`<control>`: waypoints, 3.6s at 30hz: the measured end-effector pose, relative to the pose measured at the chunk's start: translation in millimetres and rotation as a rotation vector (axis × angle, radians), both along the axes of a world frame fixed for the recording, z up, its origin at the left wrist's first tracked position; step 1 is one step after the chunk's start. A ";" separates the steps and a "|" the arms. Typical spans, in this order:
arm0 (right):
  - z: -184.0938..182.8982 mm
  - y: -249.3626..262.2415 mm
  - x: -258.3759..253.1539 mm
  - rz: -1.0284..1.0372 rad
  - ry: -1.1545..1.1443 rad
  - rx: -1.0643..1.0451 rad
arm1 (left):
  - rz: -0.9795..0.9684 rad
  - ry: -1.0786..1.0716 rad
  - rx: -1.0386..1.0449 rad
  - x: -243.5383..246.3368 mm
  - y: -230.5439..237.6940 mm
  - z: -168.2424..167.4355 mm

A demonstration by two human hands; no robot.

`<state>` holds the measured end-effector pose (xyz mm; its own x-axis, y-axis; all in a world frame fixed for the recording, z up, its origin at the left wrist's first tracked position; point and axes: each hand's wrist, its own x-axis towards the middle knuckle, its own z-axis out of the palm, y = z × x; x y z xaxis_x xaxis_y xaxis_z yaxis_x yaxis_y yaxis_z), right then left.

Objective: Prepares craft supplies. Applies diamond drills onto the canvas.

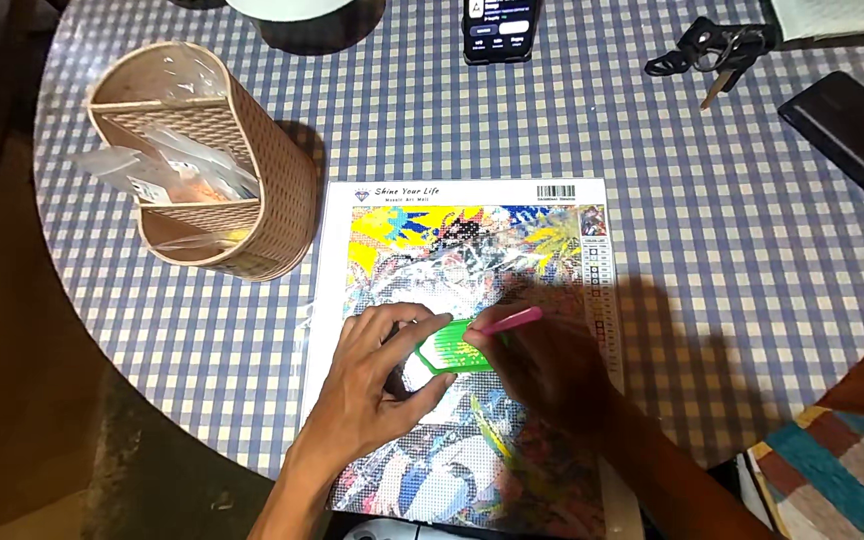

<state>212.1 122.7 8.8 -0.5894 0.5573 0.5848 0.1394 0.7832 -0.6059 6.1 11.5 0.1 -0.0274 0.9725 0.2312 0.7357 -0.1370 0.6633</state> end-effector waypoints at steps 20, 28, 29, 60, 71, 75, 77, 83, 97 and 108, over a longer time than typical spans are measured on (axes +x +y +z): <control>1.3 1.8 1.5 0.002 0.005 -0.088 | 0.001 0.007 -0.004 0.3 0.0 -0.2; 7.3 5.8 1.0 -0.030 0.109 -0.329 | -0.011 -0.006 -0.004 -0.1 1.4 1.0; 9.8 6.9 0.2 -0.031 0.123 -0.350 | -0.014 -0.005 0.002 0.1 1.8 1.2; 22.8 43.5 -136.8 0.064 -0.255 -0.133 | -0.016 0.009 0.069 3.6 1.5 2.6; 19.0 42.0 -137.6 0.054 -0.220 -0.064 | -0.011 0.041 0.082 4.0 2.5 2.9; 19.8 41.6 -137.6 0.047 -0.246 -0.072 | -0.007 0.051 0.063 4.2 2.1 4.2; 19.9 41.6 -137.8 0.049 -0.242 -0.066 | -0.008 0.048 0.073 4.1 2.3 3.4; 20.6 41.6 -139.0 0.073 -0.239 -0.002 | -0.005 0.045 0.070 4.4 2.0 3.6; 26.0 47.1 -134.3 0.121 -0.164 -0.177 | -0.020 -0.004 0.057 3.7 2.2 2.0; 56.9 45.8 -82.1 0.049 0.084 -0.357 | -0.030 -0.031 0.046 3.4 2.6 3.1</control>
<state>130.0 168.5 65.7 -0.5790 0.7068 0.4065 0.0449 0.5254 -0.8497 9.4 14.1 3.2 -0.0058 0.9614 0.2753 0.7100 -0.1899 0.6781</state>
